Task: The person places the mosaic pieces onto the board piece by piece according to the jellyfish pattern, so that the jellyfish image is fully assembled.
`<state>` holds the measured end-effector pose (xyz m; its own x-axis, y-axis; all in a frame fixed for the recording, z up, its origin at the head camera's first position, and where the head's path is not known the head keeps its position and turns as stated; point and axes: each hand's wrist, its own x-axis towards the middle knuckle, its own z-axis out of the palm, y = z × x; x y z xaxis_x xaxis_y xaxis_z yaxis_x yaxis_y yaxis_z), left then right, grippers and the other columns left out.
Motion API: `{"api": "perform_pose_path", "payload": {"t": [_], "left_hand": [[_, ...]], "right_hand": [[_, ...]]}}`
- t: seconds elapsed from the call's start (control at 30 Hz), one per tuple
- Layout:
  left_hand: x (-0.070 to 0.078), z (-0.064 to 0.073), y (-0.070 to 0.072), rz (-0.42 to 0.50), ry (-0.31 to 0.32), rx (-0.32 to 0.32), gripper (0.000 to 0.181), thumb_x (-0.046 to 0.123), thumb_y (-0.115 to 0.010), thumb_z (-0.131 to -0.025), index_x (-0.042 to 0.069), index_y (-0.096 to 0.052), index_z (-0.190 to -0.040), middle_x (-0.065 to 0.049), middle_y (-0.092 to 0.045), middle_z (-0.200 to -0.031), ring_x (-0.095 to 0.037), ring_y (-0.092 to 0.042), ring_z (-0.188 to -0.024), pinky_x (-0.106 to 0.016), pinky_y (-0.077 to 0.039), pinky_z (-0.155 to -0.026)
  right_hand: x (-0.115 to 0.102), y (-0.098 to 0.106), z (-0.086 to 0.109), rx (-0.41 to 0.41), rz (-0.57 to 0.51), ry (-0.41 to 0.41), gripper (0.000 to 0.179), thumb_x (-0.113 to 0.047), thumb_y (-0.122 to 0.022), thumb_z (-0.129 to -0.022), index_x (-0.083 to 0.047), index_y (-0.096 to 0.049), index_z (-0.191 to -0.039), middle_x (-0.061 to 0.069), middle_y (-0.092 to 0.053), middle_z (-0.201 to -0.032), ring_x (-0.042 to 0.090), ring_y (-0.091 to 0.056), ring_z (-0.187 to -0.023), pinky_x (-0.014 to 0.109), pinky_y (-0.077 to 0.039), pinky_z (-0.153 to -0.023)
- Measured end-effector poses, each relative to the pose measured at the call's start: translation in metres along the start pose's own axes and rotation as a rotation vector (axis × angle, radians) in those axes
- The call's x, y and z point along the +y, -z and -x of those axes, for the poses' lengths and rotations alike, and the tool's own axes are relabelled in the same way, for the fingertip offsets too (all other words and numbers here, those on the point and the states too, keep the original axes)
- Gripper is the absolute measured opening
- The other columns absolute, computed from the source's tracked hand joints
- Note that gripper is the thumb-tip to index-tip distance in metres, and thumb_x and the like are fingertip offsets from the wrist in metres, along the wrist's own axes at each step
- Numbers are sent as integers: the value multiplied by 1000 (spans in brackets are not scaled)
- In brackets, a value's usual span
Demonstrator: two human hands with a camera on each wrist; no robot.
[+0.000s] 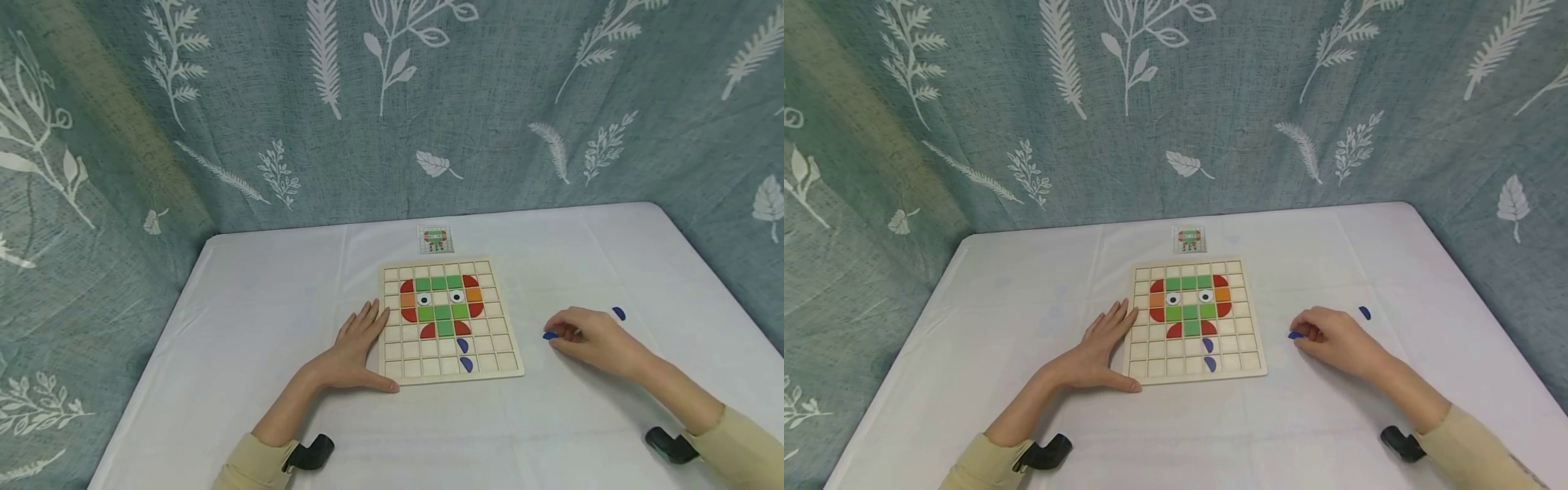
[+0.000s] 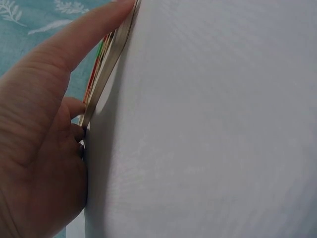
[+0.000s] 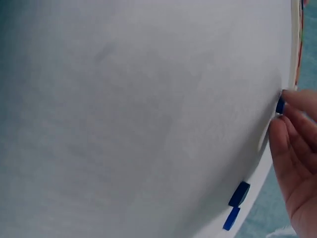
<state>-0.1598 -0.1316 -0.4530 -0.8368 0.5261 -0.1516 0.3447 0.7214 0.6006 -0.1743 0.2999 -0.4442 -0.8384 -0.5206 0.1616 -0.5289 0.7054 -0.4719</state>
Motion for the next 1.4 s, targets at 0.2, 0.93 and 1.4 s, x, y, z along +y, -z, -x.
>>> {"api": "perform_pose_path", "payload": {"t": [0.2,0.93,1.4], "left_hand": [[-1,1,-1,2,1,1,126,53,-84,-68,5,-8,-157,-12,8,-163,-26,12,-148,-50,4,-117],[-1,1,-2,-7,17,7,126,54,-83,-68,6,-8,-157,-11,7,-163,-25,13,-148,-49,4,-117],[-2,1,-2,-19,30,-4,126,56,-82,-68,7,-8,-157,-10,8,-163,-23,14,-148,-48,5,-117]], "right_hand": [[-10,-5,-9,-14,57,-72,10,-12,-76,-85,-13,-67,-88,-12,-52,-70,5,-46,-63,22,-44,-55],[4,-1,3,-59,-124,24,30,-6,-78,-82,-16,-67,-107,-11,-65,-101,4,-58,-87,26,-53,-76],[-67,-41,-54,-147,-306,83,26,-8,-77,-83,-11,-66,-107,-6,-64,-96,11,-57,-85,27,-54,-78]]}}
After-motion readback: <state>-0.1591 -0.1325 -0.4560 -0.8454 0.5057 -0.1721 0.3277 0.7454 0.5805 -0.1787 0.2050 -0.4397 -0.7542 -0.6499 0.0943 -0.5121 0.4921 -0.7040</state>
